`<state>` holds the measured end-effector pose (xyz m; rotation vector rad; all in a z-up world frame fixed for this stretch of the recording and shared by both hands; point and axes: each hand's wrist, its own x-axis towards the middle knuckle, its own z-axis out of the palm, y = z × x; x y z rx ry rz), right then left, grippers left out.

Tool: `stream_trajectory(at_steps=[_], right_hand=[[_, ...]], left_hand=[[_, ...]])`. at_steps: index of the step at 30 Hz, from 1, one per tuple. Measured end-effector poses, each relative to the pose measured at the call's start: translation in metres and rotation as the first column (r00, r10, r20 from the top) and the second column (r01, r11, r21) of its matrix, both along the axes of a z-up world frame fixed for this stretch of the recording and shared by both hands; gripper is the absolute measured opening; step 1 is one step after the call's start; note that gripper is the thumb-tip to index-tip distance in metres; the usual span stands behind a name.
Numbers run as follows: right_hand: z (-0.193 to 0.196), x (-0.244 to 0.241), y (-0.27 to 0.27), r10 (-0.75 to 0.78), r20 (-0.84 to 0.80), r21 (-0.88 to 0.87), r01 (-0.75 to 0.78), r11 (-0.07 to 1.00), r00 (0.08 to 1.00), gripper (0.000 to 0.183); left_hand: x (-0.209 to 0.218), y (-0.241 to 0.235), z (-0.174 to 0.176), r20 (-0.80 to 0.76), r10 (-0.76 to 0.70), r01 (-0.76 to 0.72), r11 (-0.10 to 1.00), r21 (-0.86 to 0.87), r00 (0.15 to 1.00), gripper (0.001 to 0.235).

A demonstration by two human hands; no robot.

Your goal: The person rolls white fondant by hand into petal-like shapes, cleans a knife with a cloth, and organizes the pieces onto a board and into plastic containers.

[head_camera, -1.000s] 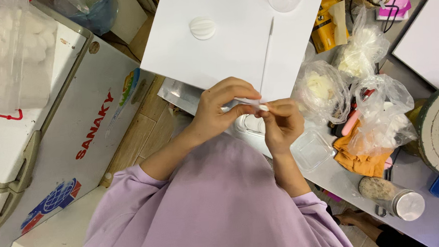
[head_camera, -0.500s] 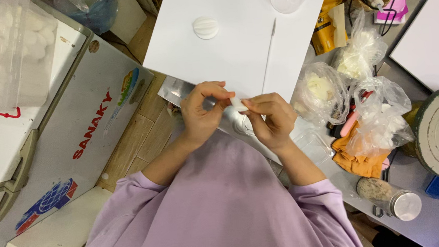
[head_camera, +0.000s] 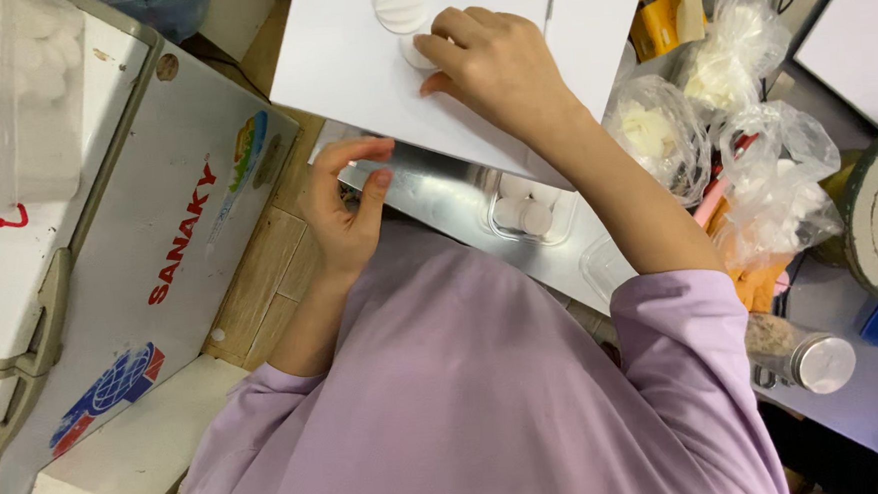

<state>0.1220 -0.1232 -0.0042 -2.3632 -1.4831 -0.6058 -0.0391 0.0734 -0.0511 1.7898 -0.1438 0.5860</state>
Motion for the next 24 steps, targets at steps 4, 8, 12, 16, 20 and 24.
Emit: stream_trajectory(at_steps=[4,8,12,16,20,24], right_hand=[[0.029,-0.042,-0.068,-0.073,-0.310,0.291,0.168,0.942,0.948,0.019],[0.018,-0.074,-0.141,-0.544,-0.504,0.010,0.635,0.773,0.671,0.019],[-0.068,-0.097,-0.189,-0.645,-0.723,-0.442,0.553,0.706,0.245,0.014],[-0.214,-0.112,-0.163,-0.717,-0.592,-0.472,0.563,0.678,0.367,0.027],[-0.265,-0.115,-0.126,-0.744,-0.531,-0.262,0.757,0.599,0.405,0.025],[-0.271,-0.113,-0.112,-0.735,-0.532,-0.249,0.752,0.611,0.421,0.024]], left_hand=[[0.001,-0.007,-0.008,0.054,-0.167,0.159,0.979,0.125,0.984,0.014],[-0.001,-0.012,-0.015,0.043,-0.321,0.296,0.911,0.286,0.946,0.010],[0.009,-0.013,-0.015,0.100,-0.370,0.316,0.883,0.346,0.924,0.010],[0.016,-0.015,-0.013,0.110,-0.311,0.254,0.898,0.359,0.944,0.012],[0.015,-0.014,-0.009,0.071,-0.340,0.285,0.871,0.401,0.938,0.011],[0.012,-0.014,-0.010,0.054,-0.339,0.292,0.872,0.392,0.939,0.009]])
